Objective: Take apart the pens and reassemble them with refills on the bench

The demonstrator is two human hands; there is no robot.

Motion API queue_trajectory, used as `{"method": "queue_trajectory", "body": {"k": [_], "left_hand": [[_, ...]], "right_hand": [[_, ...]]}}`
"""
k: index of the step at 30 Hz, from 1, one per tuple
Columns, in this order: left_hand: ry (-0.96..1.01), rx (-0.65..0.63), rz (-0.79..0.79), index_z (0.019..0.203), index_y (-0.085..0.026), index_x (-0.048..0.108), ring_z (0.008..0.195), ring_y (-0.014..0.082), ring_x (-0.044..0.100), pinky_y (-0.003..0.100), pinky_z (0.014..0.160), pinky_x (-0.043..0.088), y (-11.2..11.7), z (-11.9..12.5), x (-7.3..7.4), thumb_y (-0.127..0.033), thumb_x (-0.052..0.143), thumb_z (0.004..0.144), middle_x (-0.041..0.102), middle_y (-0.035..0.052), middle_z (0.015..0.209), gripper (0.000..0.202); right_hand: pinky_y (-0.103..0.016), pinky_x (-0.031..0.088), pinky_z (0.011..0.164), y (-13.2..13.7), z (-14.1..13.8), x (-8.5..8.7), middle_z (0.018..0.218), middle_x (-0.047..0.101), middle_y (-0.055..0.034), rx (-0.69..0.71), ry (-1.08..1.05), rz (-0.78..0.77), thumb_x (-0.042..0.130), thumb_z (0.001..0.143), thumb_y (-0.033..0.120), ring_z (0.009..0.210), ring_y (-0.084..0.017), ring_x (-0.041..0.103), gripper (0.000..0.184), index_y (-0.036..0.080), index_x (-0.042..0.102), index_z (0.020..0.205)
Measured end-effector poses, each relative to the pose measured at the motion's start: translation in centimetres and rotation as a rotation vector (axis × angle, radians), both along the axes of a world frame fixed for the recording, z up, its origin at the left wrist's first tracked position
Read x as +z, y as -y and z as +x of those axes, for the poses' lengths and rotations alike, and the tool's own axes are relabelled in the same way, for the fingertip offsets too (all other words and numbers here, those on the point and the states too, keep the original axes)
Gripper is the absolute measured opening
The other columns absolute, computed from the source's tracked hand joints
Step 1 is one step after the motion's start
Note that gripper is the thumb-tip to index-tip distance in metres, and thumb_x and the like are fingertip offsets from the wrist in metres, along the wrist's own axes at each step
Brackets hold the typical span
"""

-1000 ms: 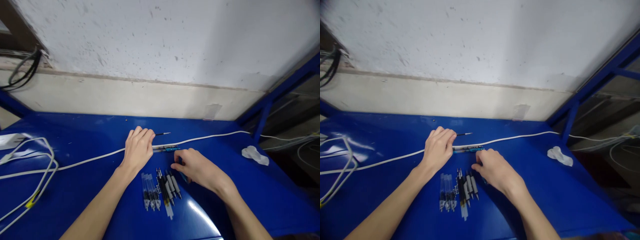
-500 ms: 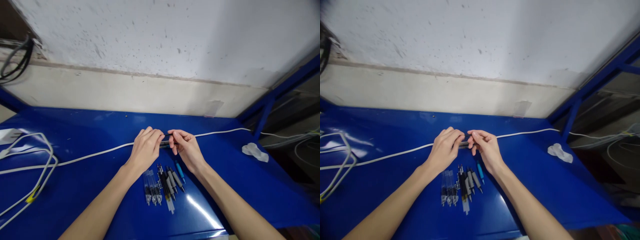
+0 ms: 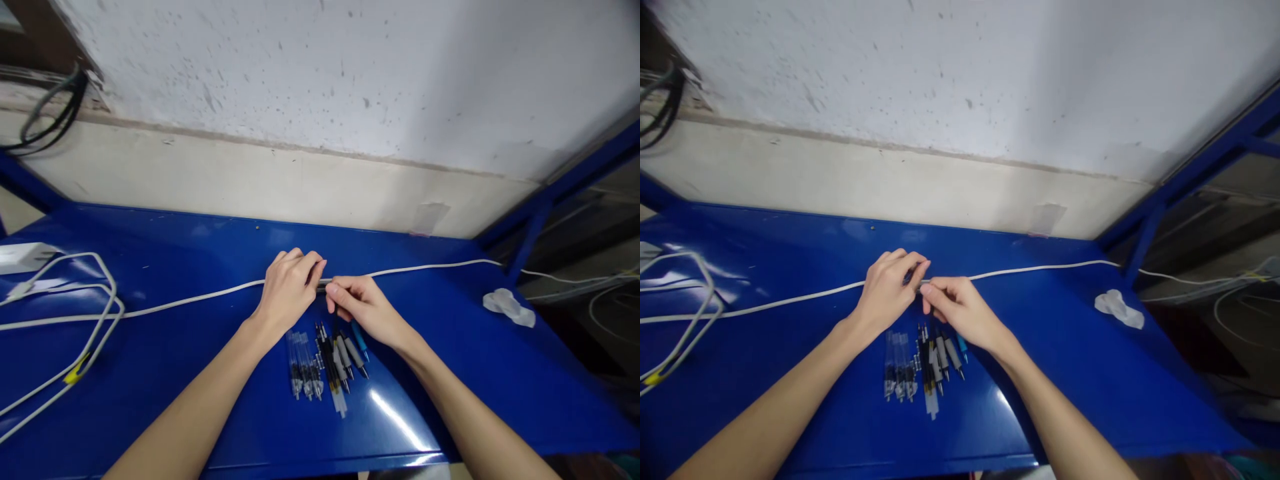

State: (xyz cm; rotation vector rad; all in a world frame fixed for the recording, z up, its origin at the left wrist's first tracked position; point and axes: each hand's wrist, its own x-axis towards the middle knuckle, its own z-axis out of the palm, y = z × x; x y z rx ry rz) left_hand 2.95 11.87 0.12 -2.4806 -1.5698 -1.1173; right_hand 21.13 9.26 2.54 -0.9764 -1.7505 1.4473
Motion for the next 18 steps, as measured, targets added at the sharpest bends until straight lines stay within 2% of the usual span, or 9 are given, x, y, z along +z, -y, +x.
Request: {"method": "queue_trajectory", "body": {"k": [3,18], "left_hand": [[-0.006,0.014,-0.009,0.089,-0.020,0.068,0.073,0.0197,0.057,0.033,0.073,0.038,-0.02,0.03,-0.03,-0.027,0.052,0.104,0.067,0.0022,0.077,0.023],[-0.006,0.022,-0.045,0.087,-0.020,0.067,0.072,0.0182,0.056,0.033,0.073,0.039,-0.02,0.12,0.22,-0.028,0.049,0.105,0.067,0.0021,0.076,0.027]], "right_hand": [[-0.024,0.026,0.053,0.32,-0.18,0.11,0.057,0.046,0.0054,0.051,0.037,-0.015,0.055,0.102,0.052,0.053,-0.008,0.040,0.045,0.016,0.062,0.076],[-0.025,0.031,0.058,0.55,-0.15,0.57,0.065,0.048,0.0045,0.104,0.137,0.049,0.053,0.103,0.047,0.059,-0.010,0.041,0.041,0.017,0.062,0.077]]}}
